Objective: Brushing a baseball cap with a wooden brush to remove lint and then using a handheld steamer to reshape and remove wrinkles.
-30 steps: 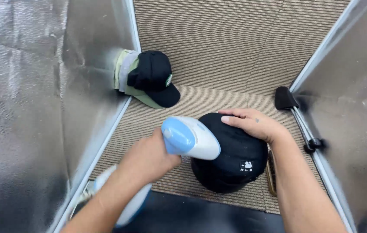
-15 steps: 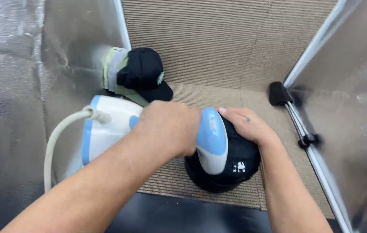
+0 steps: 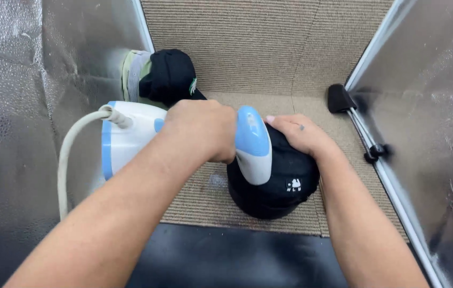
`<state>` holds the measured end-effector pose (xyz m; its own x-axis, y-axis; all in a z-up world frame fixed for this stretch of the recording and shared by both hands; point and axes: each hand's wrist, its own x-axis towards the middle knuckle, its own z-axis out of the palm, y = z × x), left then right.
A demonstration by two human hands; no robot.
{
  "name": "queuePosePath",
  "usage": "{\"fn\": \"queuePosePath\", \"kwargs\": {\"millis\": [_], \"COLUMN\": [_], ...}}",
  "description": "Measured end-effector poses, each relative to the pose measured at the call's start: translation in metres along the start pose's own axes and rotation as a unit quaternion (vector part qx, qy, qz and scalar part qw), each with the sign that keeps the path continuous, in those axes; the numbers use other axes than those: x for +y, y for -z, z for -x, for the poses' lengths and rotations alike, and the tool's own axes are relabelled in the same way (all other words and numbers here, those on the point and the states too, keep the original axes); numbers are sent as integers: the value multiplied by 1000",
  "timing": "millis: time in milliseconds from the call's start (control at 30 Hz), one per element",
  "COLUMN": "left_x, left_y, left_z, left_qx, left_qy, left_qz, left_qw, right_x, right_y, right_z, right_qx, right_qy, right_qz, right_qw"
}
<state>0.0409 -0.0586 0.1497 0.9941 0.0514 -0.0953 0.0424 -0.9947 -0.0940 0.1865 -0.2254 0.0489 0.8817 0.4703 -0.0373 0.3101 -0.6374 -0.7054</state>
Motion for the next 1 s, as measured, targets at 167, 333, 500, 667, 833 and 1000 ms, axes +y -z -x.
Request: {"fn": "queuePosePath", "kwargs": {"millis": [167, 333, 500, 667, 833, 1000], "left_x": [-3, 10, 13, 20, 11, -25], "left_y": [11, 12, 7, -4, -20, -57], "left_z": [20, 16, 19, 1, 5, 55], "left_qx": [-47, -34, -24, 30, 87, 19], "left_qy": [30, 9, -7, -26, -36, 77], "left_qz": [-14, -27, -15, -19, 2, 218], "left_qw": [998, 999, 1000, 999, 996, 973], "right_x": [-11, 1, 1, 2, -11, -16], "right_y": [-1, -5, -2, -2, 0, 1], "right_z": [4, -6, -5, -2, 15, 14], "right_qx": [18, 27, 13, 14, -7, -2], "right_qy": [6, 3, 0, 15, 19, 5], "right_qz": [-6, -28, -20, -31, -21, 2], "right_qw": [1000, 999, 1000, 999, 1000, 1000]}}
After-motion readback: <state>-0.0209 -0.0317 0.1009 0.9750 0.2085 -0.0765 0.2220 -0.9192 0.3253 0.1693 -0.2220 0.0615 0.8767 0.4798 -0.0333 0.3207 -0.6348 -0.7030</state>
